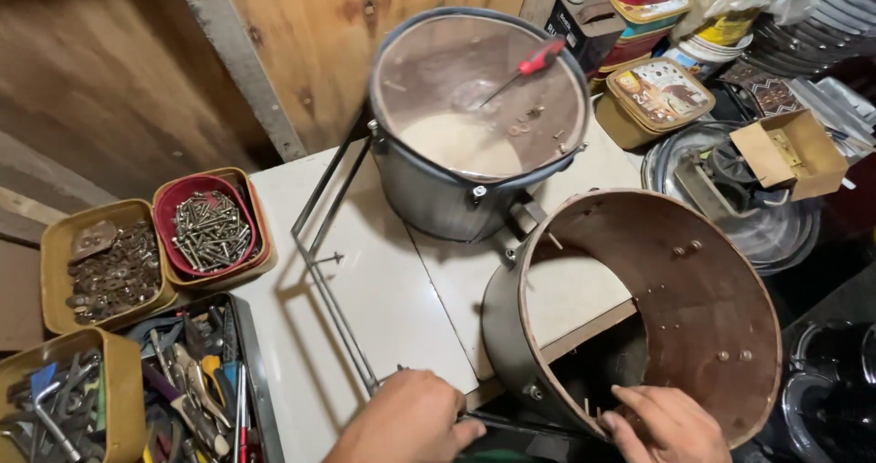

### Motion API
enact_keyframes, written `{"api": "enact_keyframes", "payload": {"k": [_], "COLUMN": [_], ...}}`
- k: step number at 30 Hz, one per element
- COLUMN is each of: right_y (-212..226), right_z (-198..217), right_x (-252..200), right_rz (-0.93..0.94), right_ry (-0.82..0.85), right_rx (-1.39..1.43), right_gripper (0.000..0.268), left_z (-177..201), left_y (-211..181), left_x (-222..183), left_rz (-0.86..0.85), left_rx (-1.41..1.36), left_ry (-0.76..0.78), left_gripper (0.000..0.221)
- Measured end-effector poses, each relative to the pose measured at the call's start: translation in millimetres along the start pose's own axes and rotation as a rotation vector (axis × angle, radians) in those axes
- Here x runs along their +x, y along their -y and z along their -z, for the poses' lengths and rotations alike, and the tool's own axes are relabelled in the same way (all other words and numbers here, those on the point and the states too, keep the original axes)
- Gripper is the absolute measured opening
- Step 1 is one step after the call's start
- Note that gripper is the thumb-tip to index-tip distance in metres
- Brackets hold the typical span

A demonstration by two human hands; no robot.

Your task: Repairing and assembling drum components by attaching hardware to the shells using a screwdriver

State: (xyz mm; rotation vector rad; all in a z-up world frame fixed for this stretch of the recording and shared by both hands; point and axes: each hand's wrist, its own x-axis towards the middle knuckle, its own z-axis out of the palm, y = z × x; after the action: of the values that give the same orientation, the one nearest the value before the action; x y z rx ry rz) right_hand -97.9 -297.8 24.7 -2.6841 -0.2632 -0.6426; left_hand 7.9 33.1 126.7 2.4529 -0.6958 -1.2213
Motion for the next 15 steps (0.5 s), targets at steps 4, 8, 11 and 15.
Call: {"api": "enact_keyframes", "payload": {"k": [4, 8, 11, 15], "right_y": [-1.8, -4.6, -8.6, -9.7], "right_z": [-4.6, -5.6, -6.5, -9.2], "right_x": [1.1, -2.2, -3.7, -7.7], "right_rz": [-0.066, -0.208, -0.224, -0.23], "right_ry": [0.06, 0.138, 0.194, 0.197], "right_rx": [-0.051, -0.083, -0.104, -0.137], "right_gripper": [0.028, 0.028, 0.029, 0.028], "left_z": [10.4, 31.7, 22.8, 5.0], "left_y": [17.5, 29.2, 30.7, 23.6], "left_x": [65.1, 133.8, 178.5, 173.6], "left_rz": [-0.115, -0.018, -0.08, -0.297], "left_rx": [0.155, 0.016, -0.091, -0.047], "left_ry": [-0.033, -0.421, -0.568, -0.756], "left_gripper": [0.047, 0.03, 0.033, 0.055]}}
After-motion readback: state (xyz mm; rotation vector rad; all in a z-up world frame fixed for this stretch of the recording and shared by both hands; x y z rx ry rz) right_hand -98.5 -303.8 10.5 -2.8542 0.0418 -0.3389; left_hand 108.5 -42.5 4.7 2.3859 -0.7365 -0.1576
